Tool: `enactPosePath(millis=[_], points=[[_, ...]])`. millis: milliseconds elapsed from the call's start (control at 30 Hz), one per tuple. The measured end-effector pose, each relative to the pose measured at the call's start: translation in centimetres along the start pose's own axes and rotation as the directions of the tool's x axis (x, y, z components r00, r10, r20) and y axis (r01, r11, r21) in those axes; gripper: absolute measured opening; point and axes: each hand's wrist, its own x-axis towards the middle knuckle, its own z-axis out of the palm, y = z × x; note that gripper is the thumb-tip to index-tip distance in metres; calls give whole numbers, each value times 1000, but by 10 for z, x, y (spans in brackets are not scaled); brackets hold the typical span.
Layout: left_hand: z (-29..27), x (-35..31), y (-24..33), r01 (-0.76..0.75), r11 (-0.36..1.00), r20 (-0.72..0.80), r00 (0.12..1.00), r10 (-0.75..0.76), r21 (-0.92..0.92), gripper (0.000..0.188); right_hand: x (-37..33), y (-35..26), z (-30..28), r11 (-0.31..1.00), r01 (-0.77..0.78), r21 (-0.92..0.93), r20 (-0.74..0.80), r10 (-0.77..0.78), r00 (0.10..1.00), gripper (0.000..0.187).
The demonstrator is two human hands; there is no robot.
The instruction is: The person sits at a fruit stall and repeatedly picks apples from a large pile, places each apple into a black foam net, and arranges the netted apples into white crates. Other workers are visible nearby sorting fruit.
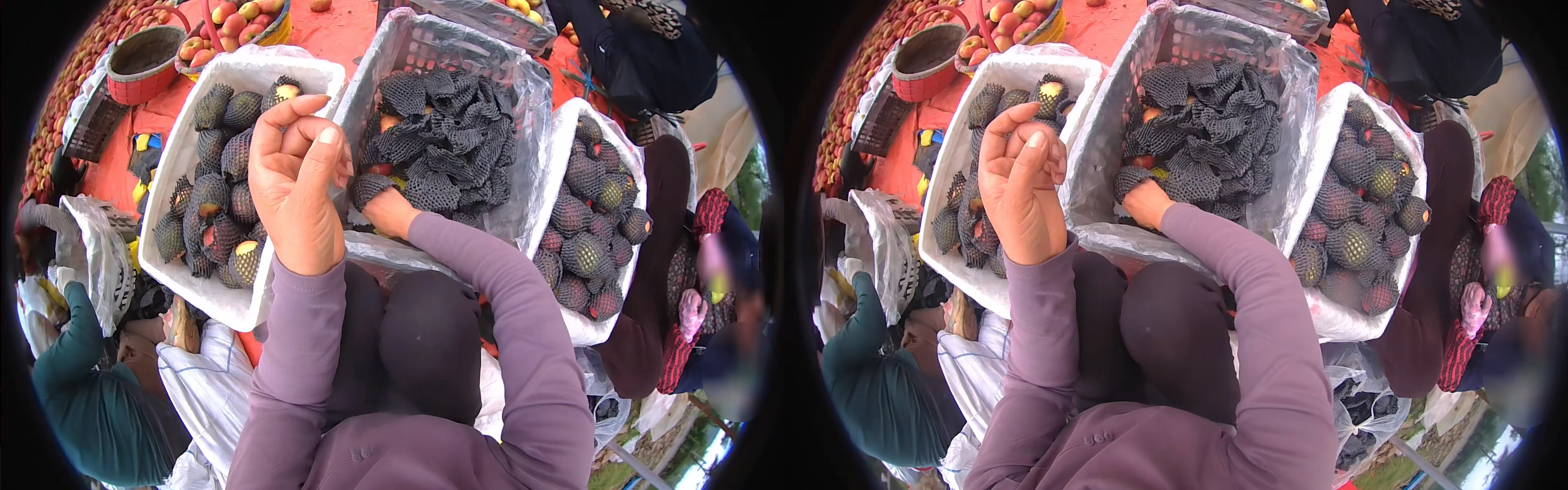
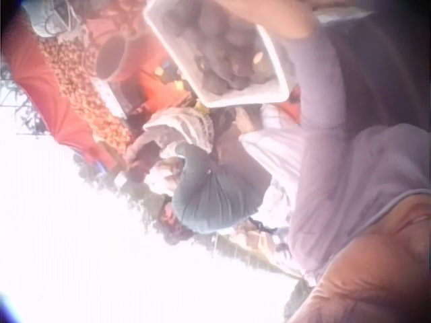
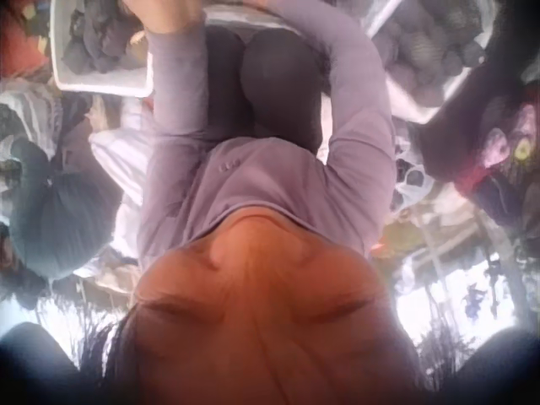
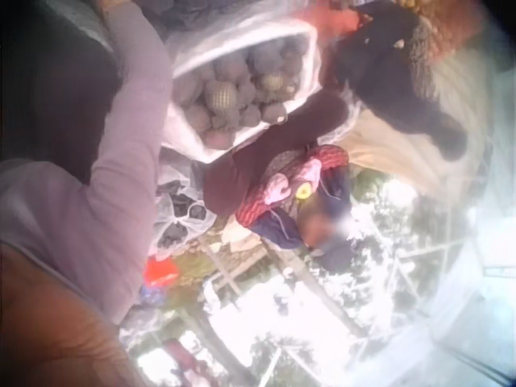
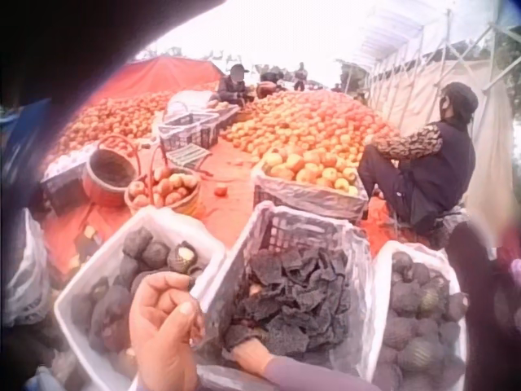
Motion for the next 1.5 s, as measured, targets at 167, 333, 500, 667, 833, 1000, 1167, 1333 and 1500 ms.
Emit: enactPosePath(millis=[167,333,500,667,833,1000,1167,1333,1500], points=[[-7,11,-3,66,998,-38,997,-66,-11,25,20,1,65,936,-68,-344,236,157,959,27],[-12,18,-12,110,993,-58,992,-113,-52,25,20,4,63,930,-48,-365,148,109,983,25],[-9,18,-17,102,993,-54,994,-98,57,22,12,23,41,985,-148,88,114,138,984,22],[-33,23,-59,131,818,-56,991,-121,560,45,28,16,-155,755,-461,466,-34,536,843,48],[-5,7,-43,510,859,265,835,-483,-39,63,23,1,-249,794,-299,530,-290,501,816,63],[-3,-1,-18,650,536,552,753,-358,-539,68,-4,24,-248,169,78,983,-185,835,518,29],[19,-35,-6,168,932,334,941,-55,-320,68,10,-17,-251,-95,230,969,-47,837,545,15],[26,-53,-11,-193,976,300,941,155,104,58,1,-56,-283,217,40,975,-181,685,706,38],[-19,-29,-17,204,961,85,978,-191,-188,33,-18,-60,-289,-270,207,940,-5,597,802,71]])
